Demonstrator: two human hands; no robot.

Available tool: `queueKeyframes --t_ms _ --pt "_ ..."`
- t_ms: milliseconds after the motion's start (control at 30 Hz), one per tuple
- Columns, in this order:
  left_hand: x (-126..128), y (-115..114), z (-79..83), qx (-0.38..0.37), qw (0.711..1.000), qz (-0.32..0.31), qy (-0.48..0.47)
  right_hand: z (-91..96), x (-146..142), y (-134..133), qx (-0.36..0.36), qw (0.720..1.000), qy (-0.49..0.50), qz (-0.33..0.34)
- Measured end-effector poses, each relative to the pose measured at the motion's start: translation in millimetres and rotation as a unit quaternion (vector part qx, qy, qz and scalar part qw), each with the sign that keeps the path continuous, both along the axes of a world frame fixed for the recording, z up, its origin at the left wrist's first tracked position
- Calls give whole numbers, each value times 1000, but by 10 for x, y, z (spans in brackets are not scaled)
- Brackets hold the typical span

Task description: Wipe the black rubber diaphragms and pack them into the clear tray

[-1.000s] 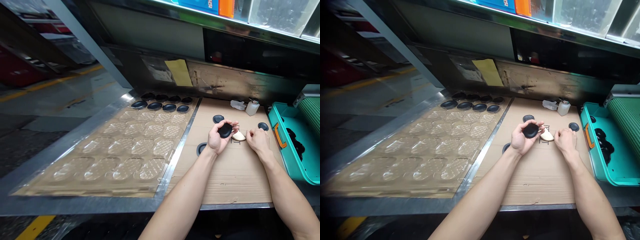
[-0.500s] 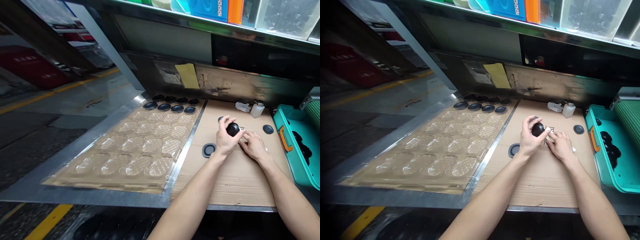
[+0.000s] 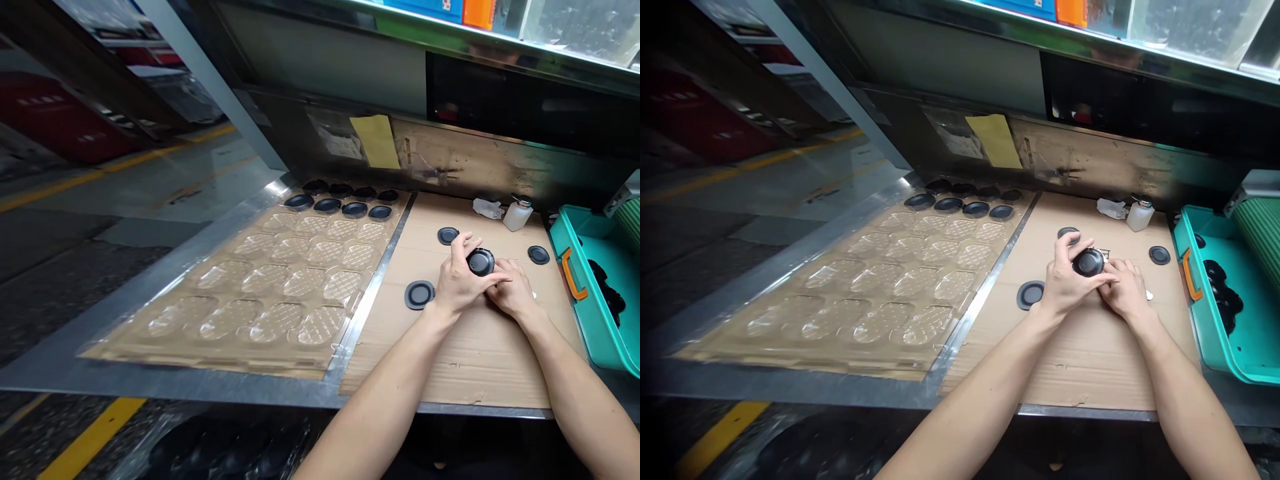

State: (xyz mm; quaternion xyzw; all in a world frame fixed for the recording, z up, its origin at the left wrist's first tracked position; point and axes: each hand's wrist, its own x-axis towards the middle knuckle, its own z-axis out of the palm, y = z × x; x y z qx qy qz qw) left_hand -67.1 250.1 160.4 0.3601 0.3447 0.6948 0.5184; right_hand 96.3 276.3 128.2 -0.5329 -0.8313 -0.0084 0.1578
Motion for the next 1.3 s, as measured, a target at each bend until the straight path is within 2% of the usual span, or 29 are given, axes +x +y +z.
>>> queueKeyframes --t_ms 200,300,367,433,500,567,667,767,867,967,1033,1133,1300 --pt "27 -48 63 -1 999 -38 -17 -6 -7 -8 -1 1000 -14 6" --pt "27 0 42 12 999 -29 -19 -5 -12 6 53 998 18 -1" --pt "-13 98 5 -25 997 -11 -76 31 -26 14 114 990 75 -19" --pt "-78 225 -40 -100 979 -32 -174 85 -66 -1 160 974 155 -31" --pt "-133 333 -85 -163 948 -79 -260 128 -147 -59 176 958 226 -28" --pt "-143 385 -125 -189 928 -108 -301 132 -266 -150 163 951 262 -3" --pt "-70 352 -165 -177 926 -154 -294 80 -439 -267 124 960 245 46" --pt "27 277 -176 -150 930 -201 -268 41 -511 -294 117 973 201 16" --pt "65 254 -175 -145 933 -196 -265 45 -513 -296 118 977 178 -28" --pt "27 274 -183 -157 932 -196 -263 37 -487 -289 110 983 146 13" --pt "-17 286 -185 -158 934 -191 -257 27 -412 -220 117 984 132 9" --pt "-61 286 -173 -154 939 -185 -247 44 -190 -38 122 978 163 -36" --pt "-68 274 -138 -144 943 -191 -233 105 76 111 110 953 279 -47"
